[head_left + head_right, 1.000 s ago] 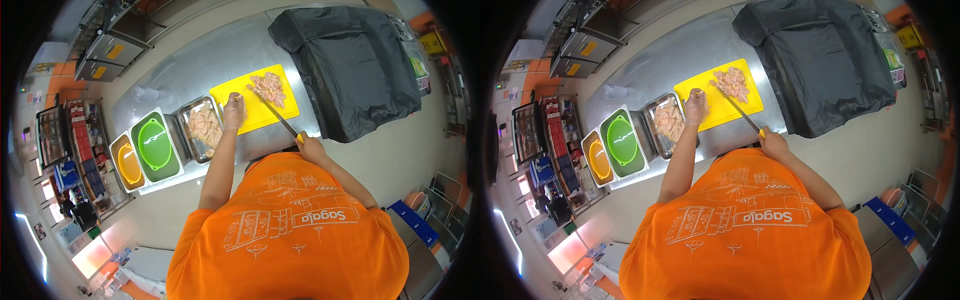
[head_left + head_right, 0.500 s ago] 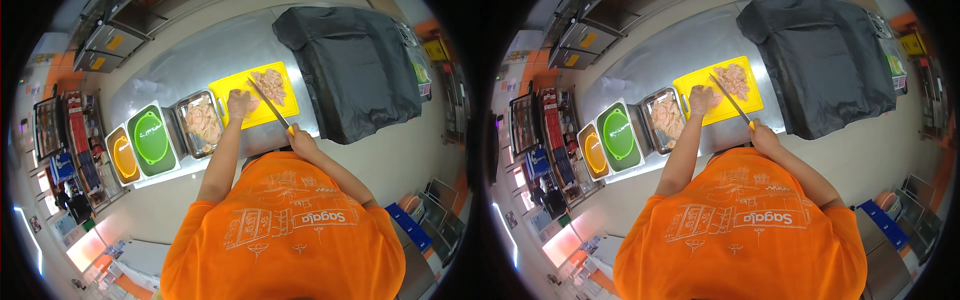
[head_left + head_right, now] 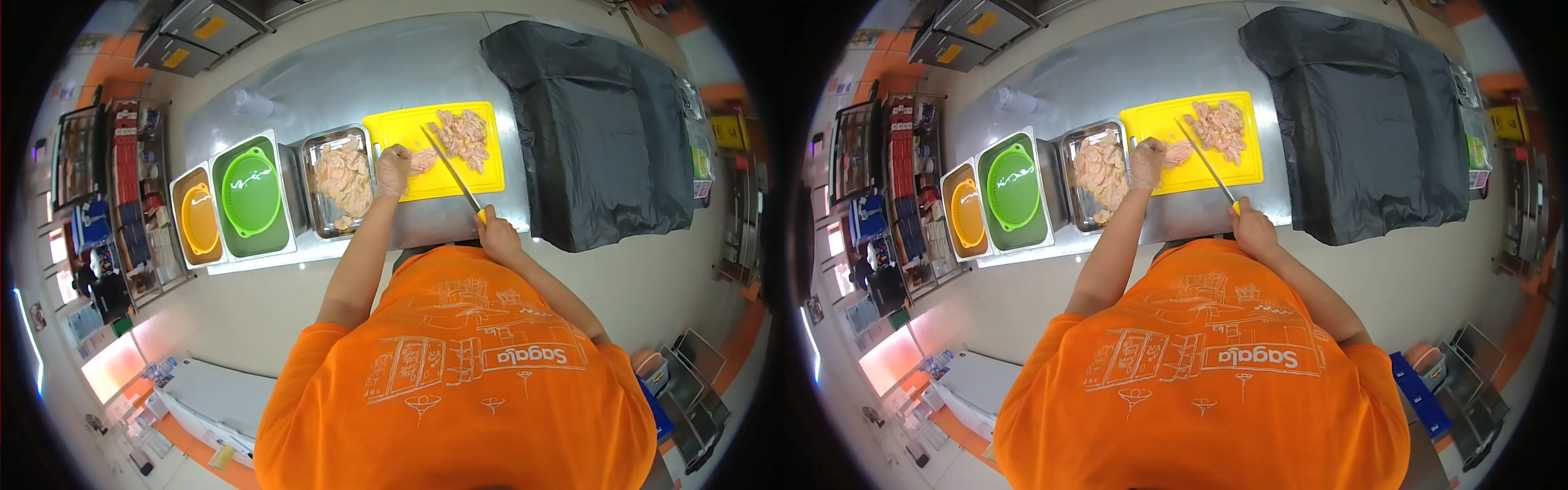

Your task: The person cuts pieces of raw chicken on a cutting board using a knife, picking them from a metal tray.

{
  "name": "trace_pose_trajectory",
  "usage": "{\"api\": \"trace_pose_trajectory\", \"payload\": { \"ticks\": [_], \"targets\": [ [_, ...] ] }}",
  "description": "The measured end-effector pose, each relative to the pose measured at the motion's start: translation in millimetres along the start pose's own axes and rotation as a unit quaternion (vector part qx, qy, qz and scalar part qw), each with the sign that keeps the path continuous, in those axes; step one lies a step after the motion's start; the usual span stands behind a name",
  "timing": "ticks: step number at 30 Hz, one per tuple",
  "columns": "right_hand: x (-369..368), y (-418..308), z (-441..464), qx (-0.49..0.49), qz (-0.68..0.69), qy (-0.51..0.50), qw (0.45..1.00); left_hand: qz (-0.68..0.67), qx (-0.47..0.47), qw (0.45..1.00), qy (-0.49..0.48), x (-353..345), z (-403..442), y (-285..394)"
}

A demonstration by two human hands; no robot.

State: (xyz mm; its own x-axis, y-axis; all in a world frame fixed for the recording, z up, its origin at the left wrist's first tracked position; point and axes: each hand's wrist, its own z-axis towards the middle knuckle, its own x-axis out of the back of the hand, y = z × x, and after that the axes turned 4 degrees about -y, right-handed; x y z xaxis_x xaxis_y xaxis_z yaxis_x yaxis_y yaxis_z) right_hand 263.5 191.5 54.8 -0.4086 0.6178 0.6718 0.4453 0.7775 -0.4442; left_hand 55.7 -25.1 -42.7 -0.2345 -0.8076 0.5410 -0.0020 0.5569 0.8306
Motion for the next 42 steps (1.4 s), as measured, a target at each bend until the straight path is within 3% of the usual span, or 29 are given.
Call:
{"api": "trace_pose_trajectory", "payload": {
  "ticks": [4, 10, 13, 16, 19, 28, 31, 42],
  "targets": [
    [-2, -3, 0, 0.022, -0.030, 0.002, 0.999, 0.031, -0.081, 0.996, -0.020, 4, -1, -7],
    [-11, -3, 15, -0.001, -0.010, 0.044, 0.999, 0.080, -0.110, 0.990, 0.027, 4, 5, -11],
    [-4, -8, 8, 0.003, -0.014, 0.026, 1.000, 0.066, -0.099, 0.993, 0.011, 5, 5, -6],
    [-5, -3, -4, -0.002, -0.023, 0.010, 1.000, 0.036, -0.010, 0.999, -0.017, 9, -1, 18],
    [-4, 1, -9, -0.023, -0.034, 0.028, 0.999, 0.149, -0.087, 0.985, -0.011, 17, -5, 31],
    [-1, -28, 4, 0.030, -0.035, 0.024, 0.999, 0.140, -0.079, 0.987, -0.016, 26, -19, 50],
    [-4, -31, 8, 0.031, -0.051, 0.019, 0.998, 0.092, -0.046, 0.995, -0.011, 26, -23, 46],
    [-10, -53, 23, -0.021, -0.106, 0.007, 0.994, 0.110, 0.038, 0.993, -0.030, 26, -22, 36]
  ]
}}
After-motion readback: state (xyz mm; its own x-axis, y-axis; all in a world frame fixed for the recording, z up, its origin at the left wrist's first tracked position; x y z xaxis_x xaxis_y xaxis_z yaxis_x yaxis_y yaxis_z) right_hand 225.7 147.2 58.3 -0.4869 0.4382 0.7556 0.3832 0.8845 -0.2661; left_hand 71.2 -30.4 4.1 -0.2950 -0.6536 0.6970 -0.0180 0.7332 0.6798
